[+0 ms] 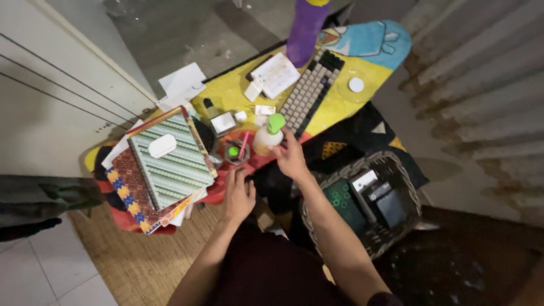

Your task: The person sorts various household and personal items, placing electronic accessories and a controller into a basket before arranging notebooks and papers on a shelf.

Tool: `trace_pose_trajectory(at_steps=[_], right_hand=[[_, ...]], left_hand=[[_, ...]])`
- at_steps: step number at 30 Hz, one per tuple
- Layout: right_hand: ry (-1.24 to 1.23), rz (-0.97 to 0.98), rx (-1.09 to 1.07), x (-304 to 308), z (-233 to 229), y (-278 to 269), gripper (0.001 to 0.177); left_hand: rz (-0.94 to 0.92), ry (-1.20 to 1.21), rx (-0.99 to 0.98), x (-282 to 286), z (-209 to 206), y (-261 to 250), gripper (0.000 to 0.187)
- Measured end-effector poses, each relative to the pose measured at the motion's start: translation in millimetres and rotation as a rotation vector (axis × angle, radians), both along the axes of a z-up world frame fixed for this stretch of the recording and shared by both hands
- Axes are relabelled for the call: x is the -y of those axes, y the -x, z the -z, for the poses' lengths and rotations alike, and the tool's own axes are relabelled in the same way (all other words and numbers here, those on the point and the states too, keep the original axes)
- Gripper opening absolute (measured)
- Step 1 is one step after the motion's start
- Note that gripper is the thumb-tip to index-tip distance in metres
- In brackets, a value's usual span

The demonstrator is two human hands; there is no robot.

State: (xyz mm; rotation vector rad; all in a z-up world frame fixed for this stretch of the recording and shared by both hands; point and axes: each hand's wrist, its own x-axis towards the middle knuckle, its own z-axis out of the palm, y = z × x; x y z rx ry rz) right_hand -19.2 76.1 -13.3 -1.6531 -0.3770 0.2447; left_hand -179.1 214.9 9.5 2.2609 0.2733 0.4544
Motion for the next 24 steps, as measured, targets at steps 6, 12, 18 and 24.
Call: trace_pose_trajectory(at_steps=[6, 12, 18, 24], right_hand=[[0.202, 0.077, 0.032, 36.2, -26.5, 15.0, 0.062], [0.062, 0.081, 0.123, 83.2, -31.1, 36.5, 0.059], [-0.059, 0.121, 0.067, 132.0, -33.9, 57.7, 0.060], [-0.074, 0.188, -0.065, 165.0, -24.2, 74.5, 0.066]], left_hand=[[0.049, 0.052, -0.020, 18.1, -6.8, -6.8, 0.036], [0.189, 0.051, 0.103, 45.9, -29.4, -29.7, 0.039], [0.427, 0.144, 0.130, 81.7, -48.8, -63.6, 0.058], [0.628, 0.159, 0.061, 121.1, -64.4, -76.9, 0.062]])
